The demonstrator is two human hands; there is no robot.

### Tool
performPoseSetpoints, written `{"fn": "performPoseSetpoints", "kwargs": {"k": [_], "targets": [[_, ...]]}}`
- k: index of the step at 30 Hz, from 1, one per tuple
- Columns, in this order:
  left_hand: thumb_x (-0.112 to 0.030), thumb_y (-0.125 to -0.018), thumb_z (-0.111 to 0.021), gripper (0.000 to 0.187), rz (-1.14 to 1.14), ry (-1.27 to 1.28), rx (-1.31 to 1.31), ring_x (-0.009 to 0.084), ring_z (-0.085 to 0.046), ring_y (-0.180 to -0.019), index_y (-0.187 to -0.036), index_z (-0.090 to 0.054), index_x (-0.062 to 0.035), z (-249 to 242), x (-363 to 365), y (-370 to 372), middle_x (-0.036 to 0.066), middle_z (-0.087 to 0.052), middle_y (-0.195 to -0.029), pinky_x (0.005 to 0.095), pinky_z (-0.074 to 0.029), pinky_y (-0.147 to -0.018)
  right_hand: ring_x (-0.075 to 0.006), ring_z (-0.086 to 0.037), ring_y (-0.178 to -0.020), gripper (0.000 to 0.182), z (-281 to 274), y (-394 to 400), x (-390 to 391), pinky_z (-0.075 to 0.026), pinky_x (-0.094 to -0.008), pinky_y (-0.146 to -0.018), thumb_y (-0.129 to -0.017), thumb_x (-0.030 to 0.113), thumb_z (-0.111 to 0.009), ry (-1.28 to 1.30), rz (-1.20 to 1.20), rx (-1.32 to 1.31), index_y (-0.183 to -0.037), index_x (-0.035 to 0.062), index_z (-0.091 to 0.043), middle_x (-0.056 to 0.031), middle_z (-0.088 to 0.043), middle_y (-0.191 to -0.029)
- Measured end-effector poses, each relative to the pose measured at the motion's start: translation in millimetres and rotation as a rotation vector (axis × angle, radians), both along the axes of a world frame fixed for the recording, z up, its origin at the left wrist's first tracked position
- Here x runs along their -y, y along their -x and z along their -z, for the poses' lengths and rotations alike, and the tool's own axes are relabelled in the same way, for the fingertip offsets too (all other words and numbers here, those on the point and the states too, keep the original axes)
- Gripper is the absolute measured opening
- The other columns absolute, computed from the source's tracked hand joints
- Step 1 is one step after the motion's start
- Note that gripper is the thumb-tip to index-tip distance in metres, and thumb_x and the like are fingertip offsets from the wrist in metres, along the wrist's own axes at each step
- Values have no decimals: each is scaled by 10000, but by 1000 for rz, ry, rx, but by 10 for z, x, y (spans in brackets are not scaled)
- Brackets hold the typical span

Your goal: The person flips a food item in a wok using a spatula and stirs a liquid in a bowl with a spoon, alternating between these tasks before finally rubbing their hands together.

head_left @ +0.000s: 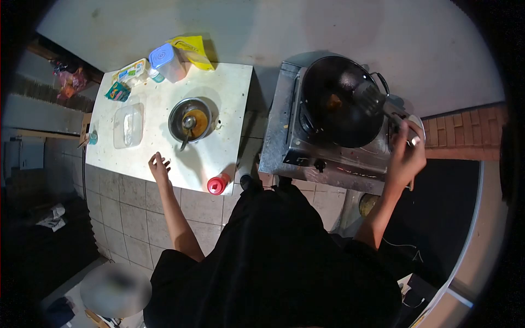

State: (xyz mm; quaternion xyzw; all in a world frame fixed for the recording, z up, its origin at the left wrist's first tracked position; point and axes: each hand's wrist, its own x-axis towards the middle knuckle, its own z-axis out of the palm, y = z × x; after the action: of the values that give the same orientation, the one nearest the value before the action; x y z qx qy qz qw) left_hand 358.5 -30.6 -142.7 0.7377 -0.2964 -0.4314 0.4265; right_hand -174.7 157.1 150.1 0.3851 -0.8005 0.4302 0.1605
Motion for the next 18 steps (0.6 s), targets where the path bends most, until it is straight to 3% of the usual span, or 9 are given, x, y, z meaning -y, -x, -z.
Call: {"fn": "performPoseSetpoints", "kwargs": {"k": [5,6,7,8,9,10,11,12,18], "targets": [[-403,-987,-601,450,-146,281,286,133,-589,-860,-1266,-514,-61,-534,-427,-114,75,-580,-1086,272,-444,-701,-140,-637,-697,160,22,-654,157,-548,-278,-665,-990,73,-607,454,-331,374,-1110,-25,-650,-114,-675,-891],[-376,-1006,-579,436,-138,361,296,141,-568,-880,-1281,-499,-47,-606,-508,-132,78,-558,-1095,293,-453,-744,-153,-657,-723,159,54,-847,246,-576,-301,-691,-992,60,-593,392,-345,438,-1122,-19,-638,-108,-671,-895],[-348,-1025,-556,421,-126,441,305,149,-547,-899,-1296,-485,-33,-686,-598,-123,81,-535,-1104,315,-462,-786,-153,-660,-728,153,150,-1035,391,-571,-295,-702,-990,64,-597,445,-530,578,-1112,-20,-638,-101,-668,-889],[-273,-1043,-534,349,-125,483,263,134,-503,-950,-1282,-483,-24,-807,-704,-49,71,-512,-1103,292,-440,-819,-146,-664,-722,162,322,-1205,540,-561,-281,-695,-984,77,-615,436,-587,716,-1115,-15,-642,-107,-685,-916],[-273,-1043,-534,349,-123,485,264,134,-503,-950,-1282,-483,-24,-884,-812,38,71,-512,-1103,292,-440,-819,-125,-660,-722,172,490,-1340,690,-548,-261,-689,-977,85,-634,332,-682,666,-1121,-8,-646,-96,-691,-910],[-255,-1047,-527,328,-144,509,294,131,-491,-960,-1272,-485,-20,-948,-928,125,69,-508,-1109,280,-429,-826,-107,-662,-722,163,664,-1548,853,-540,-248,-682,-981,93,-634,300,-742,856,-1107,-8,-650,-69,-681,-851],[-237,-1051,-520,308,-166,537,322,129,-479,-971,-1262,-487,-16,-981,-1032,189,66,-504,-1115,268,-417,-833,-100,-669,-707,156,850,-1716,1027,-536,-238,-665,-984,114,-635,202,-763,868,-1074,-12,-647,-55,-669,-801],[-237,-1051,-520,308,-164,548,319,129,-479,-971,-1262,-487,-16,-940,-1145,204,66,-504,-1115,268,-417,-833,-101,-676,-678,164,1060,-1894,1187,-542,-236,-639,-984,146,-641,290,-890,934,-1036,-10,-645,-54,-680,-785],[-205,-1053,-511,254,-173,550,314,120,-460,-942,-1215,-499,-9,-750,-1799,372,46,-505,-1112,264,-405,-816,-95,-668,-649,191,2124,-2509,1771,-524,-237,-577,-982,166,-645,164,-1012,1091,-1041,-15,-640,-57,-678,-781]]}}
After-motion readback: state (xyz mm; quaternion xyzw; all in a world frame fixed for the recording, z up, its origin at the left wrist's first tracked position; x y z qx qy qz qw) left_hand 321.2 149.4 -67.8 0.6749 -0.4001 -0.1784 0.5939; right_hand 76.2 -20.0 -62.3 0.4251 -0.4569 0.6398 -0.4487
